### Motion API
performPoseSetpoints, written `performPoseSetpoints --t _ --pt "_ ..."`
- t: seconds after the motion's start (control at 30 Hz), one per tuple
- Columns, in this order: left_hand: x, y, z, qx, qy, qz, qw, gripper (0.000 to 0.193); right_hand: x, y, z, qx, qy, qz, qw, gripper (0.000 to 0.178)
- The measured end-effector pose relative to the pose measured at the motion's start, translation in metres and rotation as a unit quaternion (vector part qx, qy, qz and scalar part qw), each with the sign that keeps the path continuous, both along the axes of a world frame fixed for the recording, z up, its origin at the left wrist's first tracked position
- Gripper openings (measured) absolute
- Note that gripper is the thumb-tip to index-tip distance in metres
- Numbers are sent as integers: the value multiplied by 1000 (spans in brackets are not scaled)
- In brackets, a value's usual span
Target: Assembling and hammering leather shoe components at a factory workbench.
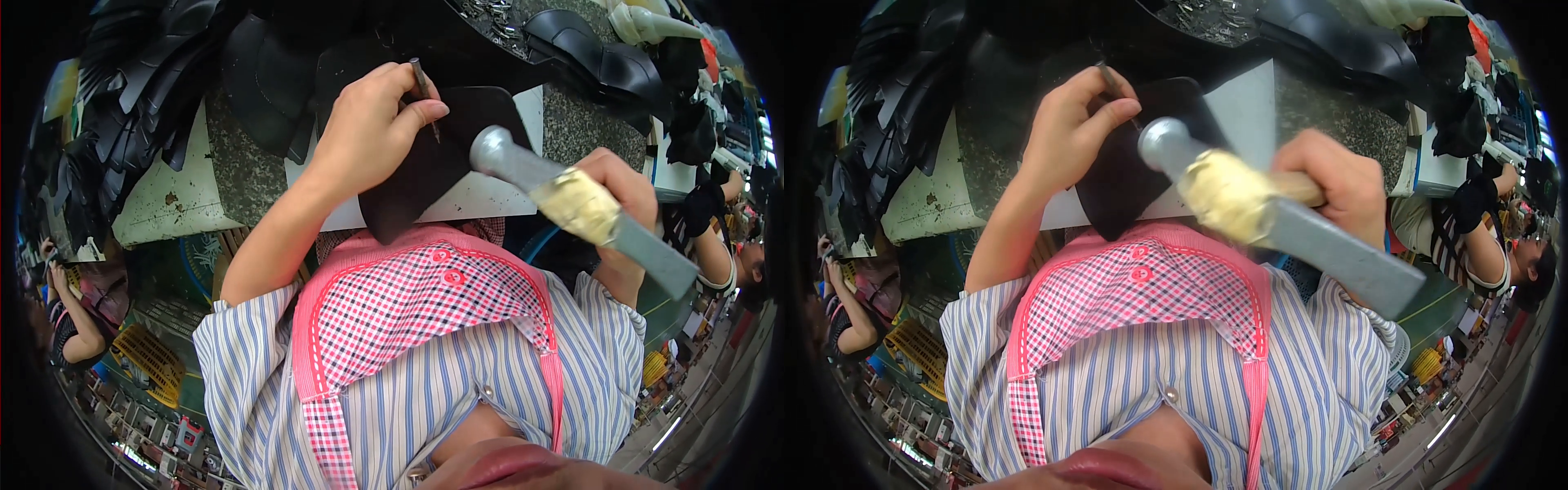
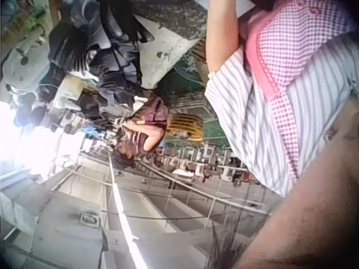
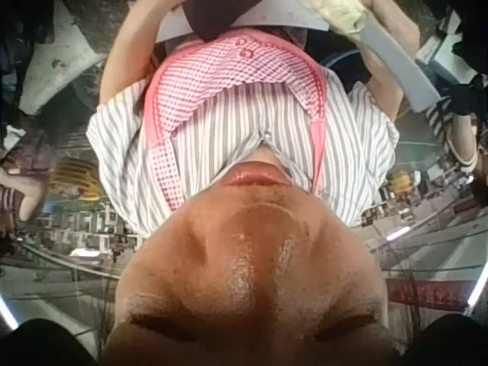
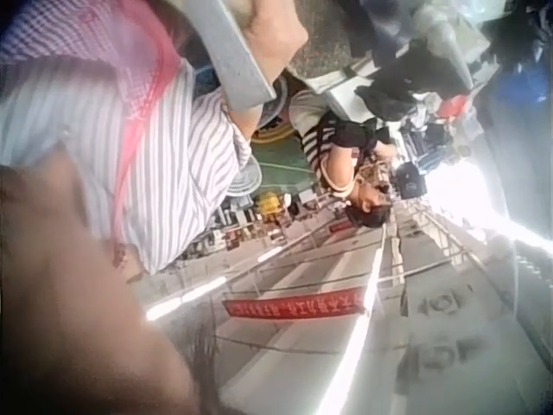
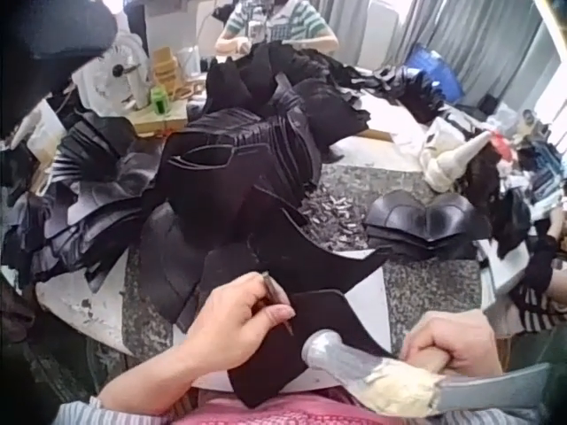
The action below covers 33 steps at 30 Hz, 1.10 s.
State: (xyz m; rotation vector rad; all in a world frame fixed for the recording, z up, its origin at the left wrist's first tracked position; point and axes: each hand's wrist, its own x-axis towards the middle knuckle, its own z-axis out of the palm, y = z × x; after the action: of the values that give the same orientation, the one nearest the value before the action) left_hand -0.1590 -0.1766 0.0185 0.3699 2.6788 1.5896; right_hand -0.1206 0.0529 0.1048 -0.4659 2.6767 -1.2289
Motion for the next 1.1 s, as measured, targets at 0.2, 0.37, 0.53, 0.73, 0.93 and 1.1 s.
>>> performPoseSetpoints --t 0.2,0.37,0.53,0.73,0.93,1.1 --pt "-4 14 -22 78 -129 -49 987 19 11 7 -25 192 128 60 971 27" --pt "14 12 -31 104 -37 -33 993 7 10 12 -47 287 187 86 936 24" --pt "25 22 -37 54 63 -60 995 11 28 11 -52 245 107 59 962 24" --pt "35 -7 -17 33 -24 -52 998 8 38 11 -64 245 93 25 965 24" --pt "45 -15 -30 26 -13 -74 997 6 44 0 -61 211 98 37 972 22" --pt "49 -20 -35 81 -18 -91 992 5 48 -4 -68 262 31 89 960 23"
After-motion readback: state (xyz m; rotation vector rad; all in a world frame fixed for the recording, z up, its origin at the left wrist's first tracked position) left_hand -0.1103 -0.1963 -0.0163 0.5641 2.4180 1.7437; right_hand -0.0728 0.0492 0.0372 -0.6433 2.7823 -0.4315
